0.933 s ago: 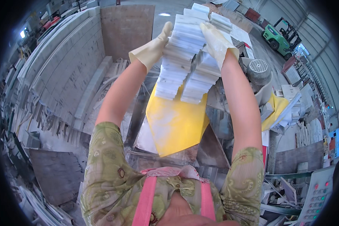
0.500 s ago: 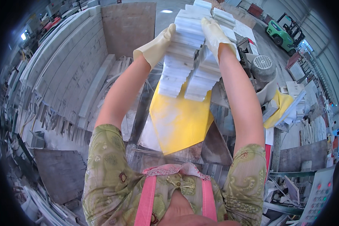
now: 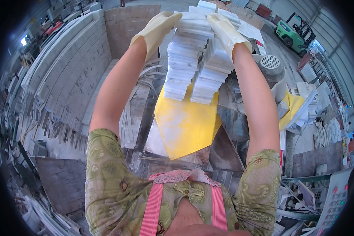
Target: The person repeatedly picks small white rectangular tiles from a nearby pile, places them onto a yellow board, and then transfers them to a growing stack on a conveyor. The person also briefly inspects a tile by turning it over before stacking. The process continues with the stack growing throughout the clip.
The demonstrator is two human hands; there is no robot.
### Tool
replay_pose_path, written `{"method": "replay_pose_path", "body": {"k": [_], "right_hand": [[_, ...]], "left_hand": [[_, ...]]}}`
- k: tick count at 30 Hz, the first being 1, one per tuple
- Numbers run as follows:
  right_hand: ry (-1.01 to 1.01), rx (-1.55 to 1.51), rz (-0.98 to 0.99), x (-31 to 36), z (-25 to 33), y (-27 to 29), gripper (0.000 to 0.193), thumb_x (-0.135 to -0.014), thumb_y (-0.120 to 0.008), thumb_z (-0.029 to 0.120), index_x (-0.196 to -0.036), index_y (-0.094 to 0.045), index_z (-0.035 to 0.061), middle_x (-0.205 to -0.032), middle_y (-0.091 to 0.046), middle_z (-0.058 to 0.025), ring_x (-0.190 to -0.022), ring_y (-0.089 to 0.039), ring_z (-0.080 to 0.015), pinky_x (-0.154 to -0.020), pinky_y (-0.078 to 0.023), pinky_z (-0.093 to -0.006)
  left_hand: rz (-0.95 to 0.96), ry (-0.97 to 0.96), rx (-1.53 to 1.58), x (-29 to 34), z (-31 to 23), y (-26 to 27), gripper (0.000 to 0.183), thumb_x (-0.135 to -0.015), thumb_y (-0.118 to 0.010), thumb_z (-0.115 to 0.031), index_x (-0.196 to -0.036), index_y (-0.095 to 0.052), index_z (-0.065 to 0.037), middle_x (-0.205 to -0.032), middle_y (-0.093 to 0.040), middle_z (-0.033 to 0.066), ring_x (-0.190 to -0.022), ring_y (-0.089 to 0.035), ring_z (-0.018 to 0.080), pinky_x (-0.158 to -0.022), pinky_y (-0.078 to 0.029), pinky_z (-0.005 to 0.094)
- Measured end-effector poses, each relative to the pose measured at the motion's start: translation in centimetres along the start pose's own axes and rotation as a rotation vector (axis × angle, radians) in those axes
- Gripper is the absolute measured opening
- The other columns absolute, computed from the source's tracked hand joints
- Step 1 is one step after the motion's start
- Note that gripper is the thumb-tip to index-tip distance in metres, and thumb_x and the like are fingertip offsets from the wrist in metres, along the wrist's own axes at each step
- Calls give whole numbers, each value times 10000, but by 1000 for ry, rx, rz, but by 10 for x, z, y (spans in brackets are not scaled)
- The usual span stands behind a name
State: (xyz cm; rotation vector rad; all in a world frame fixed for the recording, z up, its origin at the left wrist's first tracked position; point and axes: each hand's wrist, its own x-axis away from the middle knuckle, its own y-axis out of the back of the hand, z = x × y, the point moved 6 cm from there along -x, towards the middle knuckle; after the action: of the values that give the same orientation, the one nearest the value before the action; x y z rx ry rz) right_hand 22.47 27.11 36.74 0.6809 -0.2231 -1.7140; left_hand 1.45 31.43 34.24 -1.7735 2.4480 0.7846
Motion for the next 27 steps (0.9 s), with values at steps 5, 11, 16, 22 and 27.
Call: {"method": "replay_pose_path", "body": {"k": [5,11,16,22,27], "right_hand": [[74,3,-68,-2,-5,4,494,-1000,-557,377,-1406,-587,96,-1358,-611,-93,-1269,-541,-192,-1067,-405,-328],[362,151,-112,12,-9,17,512,-977,-577,360,-1416,-557,96,-1396,-607,-136,-1259,-589,-270,-1058,-455,-358],[507,478,-175,67,0,0,469,-968,-564,331,-1397,-559,141,-1398,-605,-103,-1229,-600,-328,-1036,-484,-401],[670,675,-255,89,15,-9,367,-972,-526,236,-1304,-608,104,-1313,-647,-85,-1166,-621,-310,-990,-499,-426],[713,696,-295,87,14,-9,347,-968,-527,226,-1256,-637,66,-1268,-670,-129,-1160,-627,-318,-998,-495,-422]], "left_hand": [[-8,42,-270,-16,-13,6,562,-904,-530,-493,-1109,-680,8,-930,-720,109,-831,-677,157,-834,-509,310],[154,60,-156,-9,-13,2,562,-904,-620,-524,-1098,-682,0,-823,-690,73,-642,-560,51,-751,-504,217],[57,114,-138,-4,-11,-5,546,-893,-612,-526,-1126,-721,-45,-863,-717,19,-749,-650,54,-842,-453,165],[23,179,-97,3,-11,6,448,-898,-656,-455,-1074,-719,-48,-840,-710,22,-711,-608,24,-799,-446,164],[-138,303,258,-6,14,15,426,-928,-680,-462,-996,-679,-41,-704,-637,16,-528,-487,43,-525,-379,169]]}}
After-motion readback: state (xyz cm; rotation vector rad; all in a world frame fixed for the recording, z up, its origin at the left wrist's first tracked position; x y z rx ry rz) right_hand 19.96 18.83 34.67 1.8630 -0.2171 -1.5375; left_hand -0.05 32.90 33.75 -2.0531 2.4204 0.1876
